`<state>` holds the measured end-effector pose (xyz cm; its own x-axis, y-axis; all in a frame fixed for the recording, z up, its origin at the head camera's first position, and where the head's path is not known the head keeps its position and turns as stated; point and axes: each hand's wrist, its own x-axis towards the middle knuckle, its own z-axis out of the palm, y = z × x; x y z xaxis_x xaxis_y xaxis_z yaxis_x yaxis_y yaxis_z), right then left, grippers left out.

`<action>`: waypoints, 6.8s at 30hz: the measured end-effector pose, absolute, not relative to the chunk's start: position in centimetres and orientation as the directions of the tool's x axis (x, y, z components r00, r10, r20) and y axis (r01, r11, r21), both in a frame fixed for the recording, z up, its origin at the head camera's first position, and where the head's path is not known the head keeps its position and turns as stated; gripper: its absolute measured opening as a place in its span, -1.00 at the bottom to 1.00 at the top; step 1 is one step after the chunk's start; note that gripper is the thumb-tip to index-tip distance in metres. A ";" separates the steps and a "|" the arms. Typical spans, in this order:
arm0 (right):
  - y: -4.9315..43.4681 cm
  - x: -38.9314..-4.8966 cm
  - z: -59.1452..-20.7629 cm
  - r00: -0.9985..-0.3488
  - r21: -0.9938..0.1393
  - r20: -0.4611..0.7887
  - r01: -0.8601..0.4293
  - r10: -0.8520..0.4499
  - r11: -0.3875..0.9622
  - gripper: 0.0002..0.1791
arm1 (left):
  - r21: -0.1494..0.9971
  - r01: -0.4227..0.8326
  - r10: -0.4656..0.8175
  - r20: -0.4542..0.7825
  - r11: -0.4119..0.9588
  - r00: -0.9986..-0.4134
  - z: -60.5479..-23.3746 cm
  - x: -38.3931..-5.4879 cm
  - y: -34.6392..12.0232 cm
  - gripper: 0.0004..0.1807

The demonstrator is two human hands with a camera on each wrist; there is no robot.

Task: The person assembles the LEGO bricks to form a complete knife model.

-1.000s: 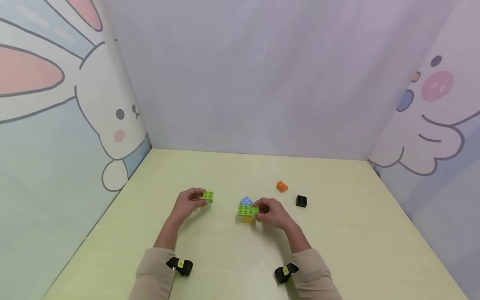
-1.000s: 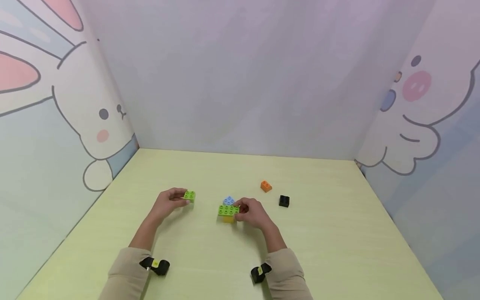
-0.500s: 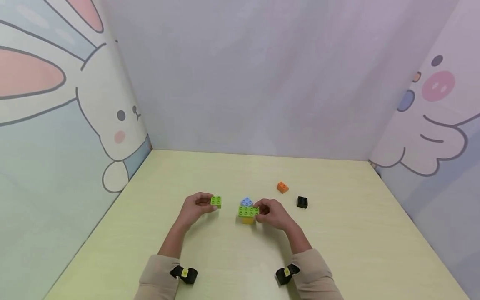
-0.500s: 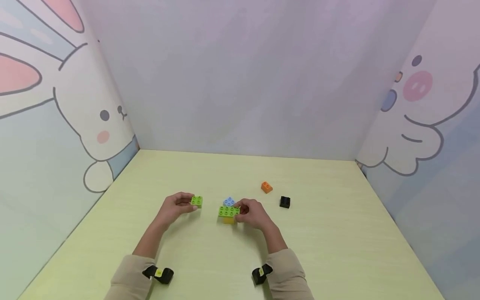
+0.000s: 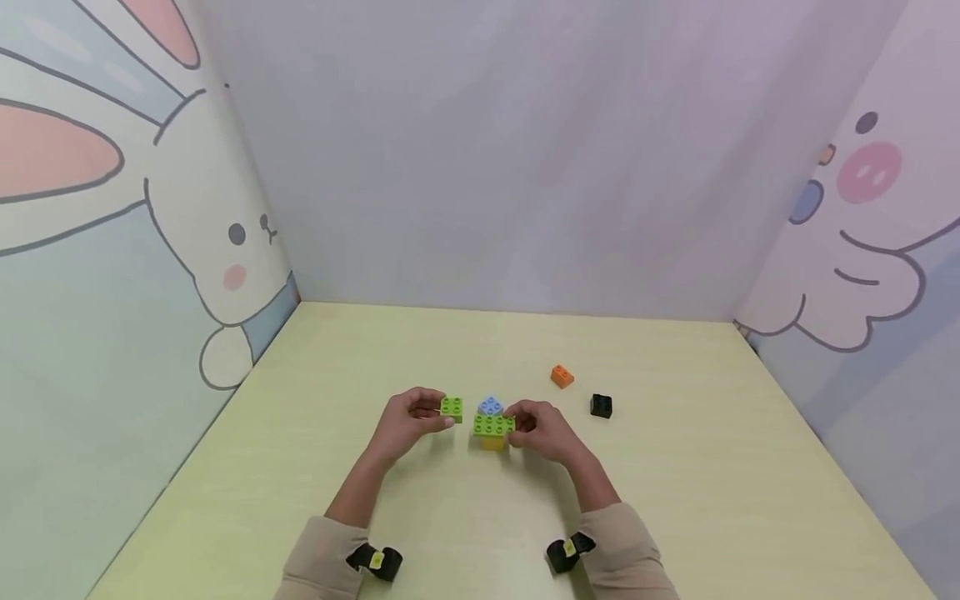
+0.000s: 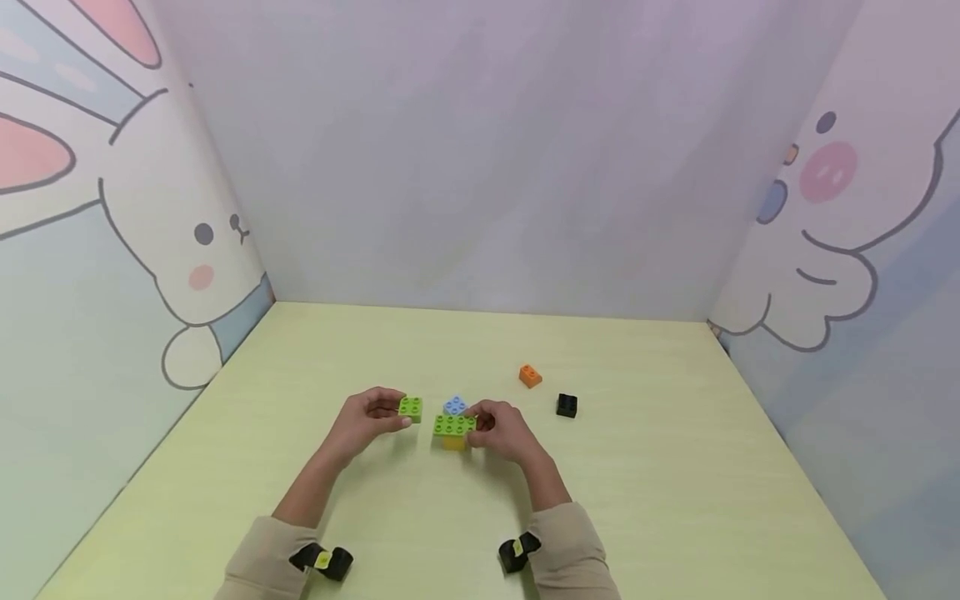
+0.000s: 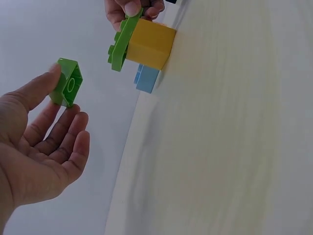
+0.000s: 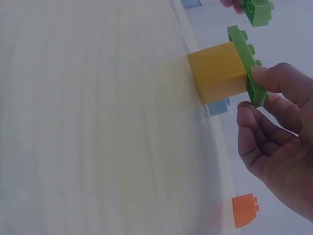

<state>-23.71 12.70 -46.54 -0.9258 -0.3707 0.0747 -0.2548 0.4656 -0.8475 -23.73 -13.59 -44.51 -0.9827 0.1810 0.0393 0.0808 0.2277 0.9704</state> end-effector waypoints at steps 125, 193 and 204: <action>13.6 -23.3 -44.4 -0.884 -0.841 0.072 -0.303 -0.462 0.448 -0.70 | 0.838 0.296 0.422 0.089 0.458 -0.902 -45.2 -24.7 -7.8 -0.72; 16.3 -22.2 -45.5 -0.953 -0.847 0.026 -0.182 -0.303 0.499 -0.50 | 0.936 0.132 0.447 -0.030 0.326 -0.894 -46.8 -25.0 -8.8 -0.56; 19.1 -21.7 -45.6 -0.979 -0.830 0.016 -0.125 -0.201 0.543 -0.50 | 0.947 0.115 0.457 -0.037 0.301 -0.889 -47.0 -24.9 -9.2 -0.56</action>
<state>-21.70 19.12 -45.56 -0.9794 -0.2013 0.0161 -0.1253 0.5432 -0.8302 -24.89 -9.20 -46.97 -0.8888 0.4568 -0.0370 0.1154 0.3013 0.9465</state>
